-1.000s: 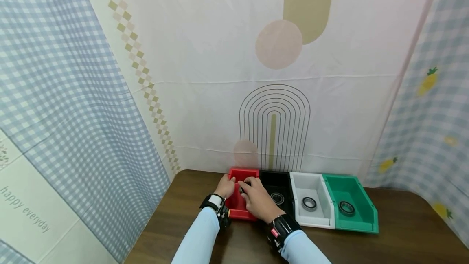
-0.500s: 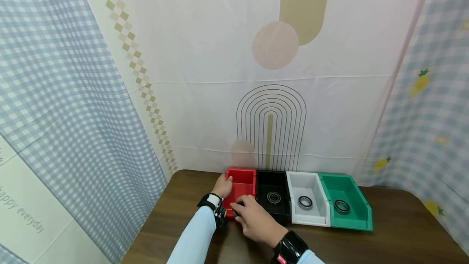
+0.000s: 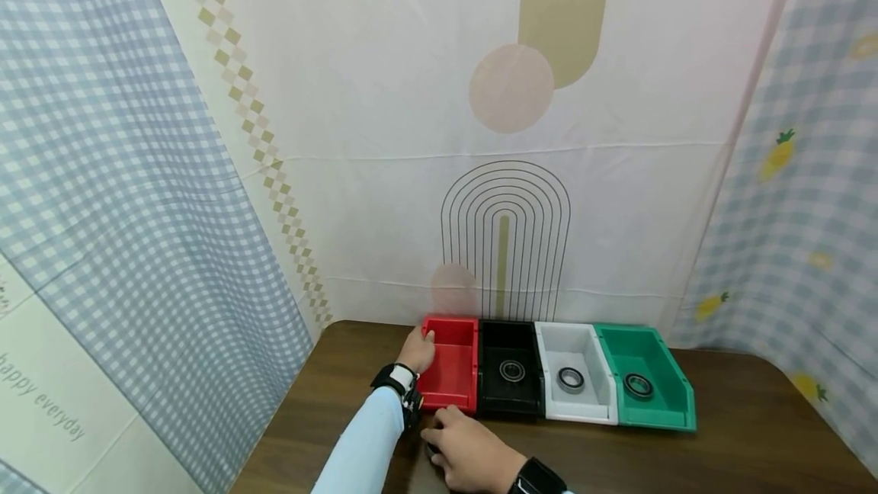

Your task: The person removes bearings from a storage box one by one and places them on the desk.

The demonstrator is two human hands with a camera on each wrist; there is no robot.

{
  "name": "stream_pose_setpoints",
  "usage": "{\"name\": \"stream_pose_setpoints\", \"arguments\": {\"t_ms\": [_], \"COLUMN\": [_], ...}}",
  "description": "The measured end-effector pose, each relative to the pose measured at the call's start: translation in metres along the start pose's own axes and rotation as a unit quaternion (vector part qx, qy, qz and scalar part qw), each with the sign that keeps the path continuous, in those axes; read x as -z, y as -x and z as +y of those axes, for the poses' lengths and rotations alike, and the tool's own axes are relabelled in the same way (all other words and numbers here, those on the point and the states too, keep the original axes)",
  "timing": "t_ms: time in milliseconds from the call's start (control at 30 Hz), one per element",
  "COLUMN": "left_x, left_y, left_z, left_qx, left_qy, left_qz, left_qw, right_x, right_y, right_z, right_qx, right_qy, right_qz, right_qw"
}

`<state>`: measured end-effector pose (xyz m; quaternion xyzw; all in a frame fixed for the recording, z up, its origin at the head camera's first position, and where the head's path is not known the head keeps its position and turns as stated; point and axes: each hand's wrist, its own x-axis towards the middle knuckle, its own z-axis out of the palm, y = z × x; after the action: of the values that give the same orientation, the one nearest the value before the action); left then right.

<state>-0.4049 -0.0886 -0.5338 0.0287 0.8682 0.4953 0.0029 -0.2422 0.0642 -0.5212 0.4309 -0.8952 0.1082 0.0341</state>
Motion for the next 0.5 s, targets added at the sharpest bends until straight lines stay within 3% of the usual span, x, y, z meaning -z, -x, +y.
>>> {"name": "stream_pose_setpoints", "arguments": {"t_ms": [200,500], "left_x": [0.0,-0.001], "left_y": [0.0,0.0], "left_z": [-0.001,-0.001], "left_qx": [0.0,-0.008], "left_qy": [-0.005,-0.013], "left_qz": [-0.003,0.007], "left_qw": [1.0,0.9999], "right_x": [-0.01,-0.022], "right_y": [-0.003,-0.008], "right_z": [-0.006,-0.017], "right_qx": [0.053,0.057], "right_qy": [0.012,0.035], "right_qz": [-0.027,-0.039], "right_qw": [0.998,0.997]}}
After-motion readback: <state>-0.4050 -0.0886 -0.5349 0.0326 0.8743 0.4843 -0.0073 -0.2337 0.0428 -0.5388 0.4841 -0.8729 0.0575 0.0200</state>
